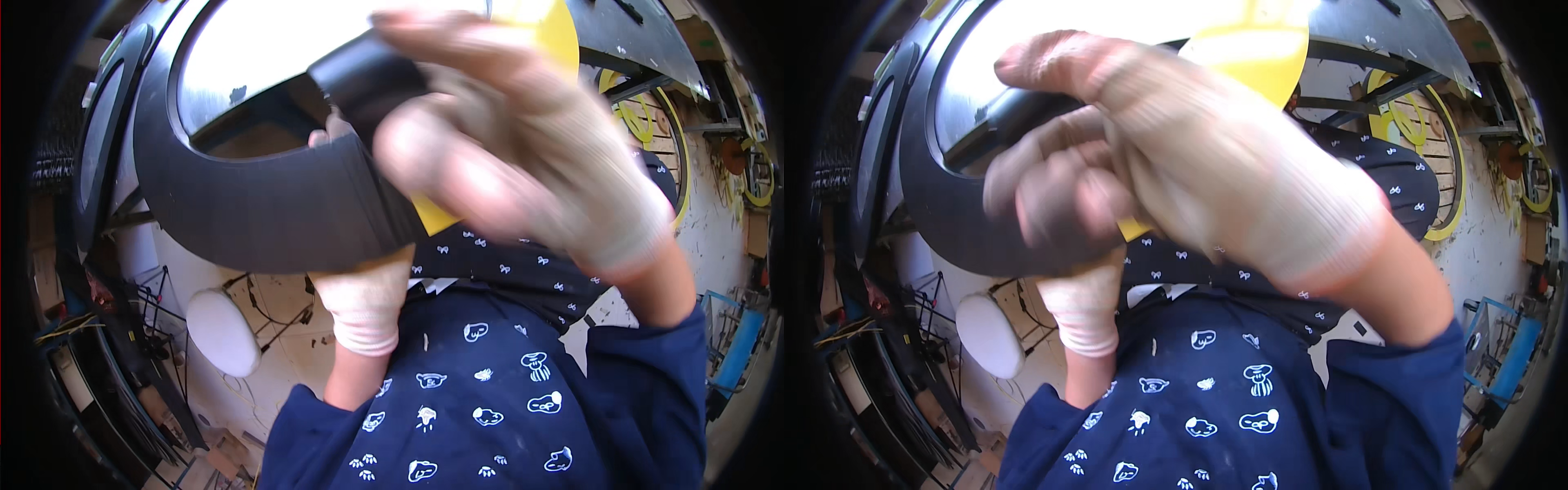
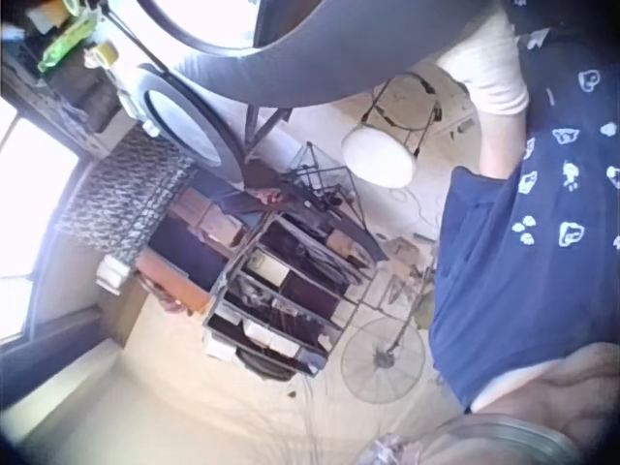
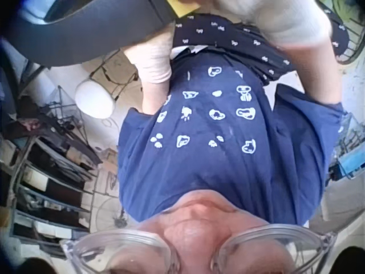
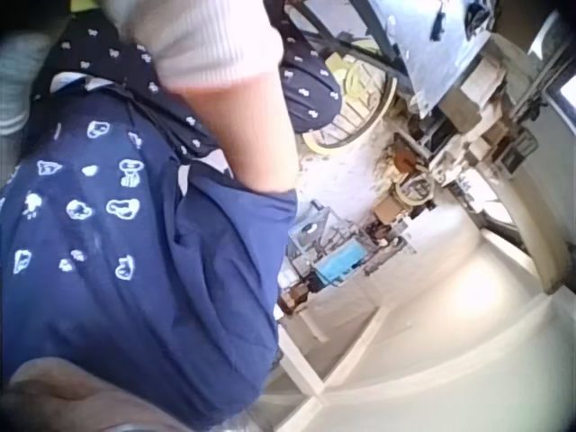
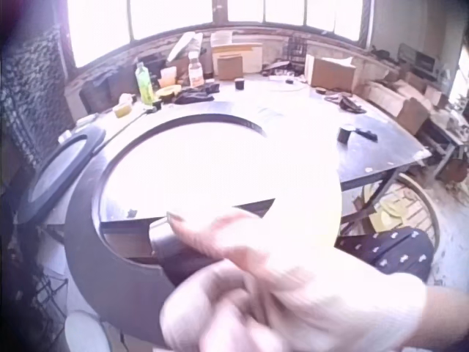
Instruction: Apply black tape to the edge of a large yellow and black metal ring.
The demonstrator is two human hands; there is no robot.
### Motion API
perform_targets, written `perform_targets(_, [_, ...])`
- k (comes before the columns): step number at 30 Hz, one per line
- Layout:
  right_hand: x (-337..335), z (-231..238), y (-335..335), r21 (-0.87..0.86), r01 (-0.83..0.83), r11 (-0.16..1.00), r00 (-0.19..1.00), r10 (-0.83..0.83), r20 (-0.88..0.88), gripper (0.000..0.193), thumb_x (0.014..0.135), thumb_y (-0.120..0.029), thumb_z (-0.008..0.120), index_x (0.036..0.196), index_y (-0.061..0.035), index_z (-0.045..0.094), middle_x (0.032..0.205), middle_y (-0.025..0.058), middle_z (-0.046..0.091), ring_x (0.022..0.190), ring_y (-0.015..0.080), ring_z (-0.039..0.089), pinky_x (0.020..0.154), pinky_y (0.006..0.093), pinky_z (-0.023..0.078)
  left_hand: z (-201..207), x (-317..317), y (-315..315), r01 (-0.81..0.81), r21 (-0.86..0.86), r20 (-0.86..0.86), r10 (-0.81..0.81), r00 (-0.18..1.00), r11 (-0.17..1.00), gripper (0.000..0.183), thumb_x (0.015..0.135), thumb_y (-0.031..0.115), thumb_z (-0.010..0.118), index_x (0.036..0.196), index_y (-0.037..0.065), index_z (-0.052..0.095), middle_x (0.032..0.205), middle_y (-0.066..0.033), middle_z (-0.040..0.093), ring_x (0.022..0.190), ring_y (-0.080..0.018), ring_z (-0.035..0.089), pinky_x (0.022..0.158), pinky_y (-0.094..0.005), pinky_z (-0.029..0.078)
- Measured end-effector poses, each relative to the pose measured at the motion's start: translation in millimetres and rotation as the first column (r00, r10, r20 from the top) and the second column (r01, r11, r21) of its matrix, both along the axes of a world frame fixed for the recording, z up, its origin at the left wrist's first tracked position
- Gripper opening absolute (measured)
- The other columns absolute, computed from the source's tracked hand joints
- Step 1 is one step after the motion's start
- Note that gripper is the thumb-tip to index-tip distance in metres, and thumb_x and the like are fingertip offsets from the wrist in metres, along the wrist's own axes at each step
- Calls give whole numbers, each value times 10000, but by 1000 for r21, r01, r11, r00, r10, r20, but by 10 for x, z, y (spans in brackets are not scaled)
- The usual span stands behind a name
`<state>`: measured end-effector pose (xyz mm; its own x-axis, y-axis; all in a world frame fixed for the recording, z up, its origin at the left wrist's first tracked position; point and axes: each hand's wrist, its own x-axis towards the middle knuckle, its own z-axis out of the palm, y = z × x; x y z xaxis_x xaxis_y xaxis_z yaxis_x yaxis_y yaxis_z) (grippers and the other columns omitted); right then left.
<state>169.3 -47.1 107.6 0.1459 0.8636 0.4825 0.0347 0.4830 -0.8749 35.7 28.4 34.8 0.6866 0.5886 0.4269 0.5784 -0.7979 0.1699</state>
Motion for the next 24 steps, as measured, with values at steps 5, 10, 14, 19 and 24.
perform_targets(5, [-354,623,-1027,-858,-483,177,798,-315,-514,436,913,-187,676,1297,-29,543,765,99,674,431,123,569,414,236,451,249,-123,28,7,47,-103,-2,995,999,581,931,265,588,1444,29,449,1490,-170,448,1394,-368,418,1149,-482,341])
perform_targets(10, [-124,-1008,-564,-910,38,413,999,-17,34,445,884,-192,714,1271,-19,580,788,71,687,708,133,655,610,244,512,132,-172,19,-15,89,-194,32,980,996,600,961,337,568,1488,96,414,1506,-134,442,1433,-337,372,1195,-467,274])
perform_targets(14, [536,-1118,37,-820,148,553,954,138,266,502,897,-240,693,1315,-4,547,921,97,667,883,159,666,741,257,524,161,-155,-59,-82,-65,-242,64,968,995,616,986,292,546,1529,77,348,1577,-72,385,1478,-265,313,1208,-386,257])
perform_targets(19, [963,-907,-71,-856,-276,436,939,313,-143,621,944,-350,616,1410,24,447,1197,159,594,1041,197,647,866,285,517,94,-321,-67,-57,-281,-80,36,996,958,582,1037,364,464,1547,142,289,1514,-131,410,1395,-276,420,1133,-451,393])
perform_targets(24, [1042,-199,-1103,-764,-571,301,809,368,-459,724,982,-438,554,1486,47,367,1418,208,536,1168,227,632,967,307,512,-108,-352,-21,-54,-228,-110,30,993,972,618,1002,343,527,1536,106,325,1494,-137,441,1378,-278,442,1123,-435,393])
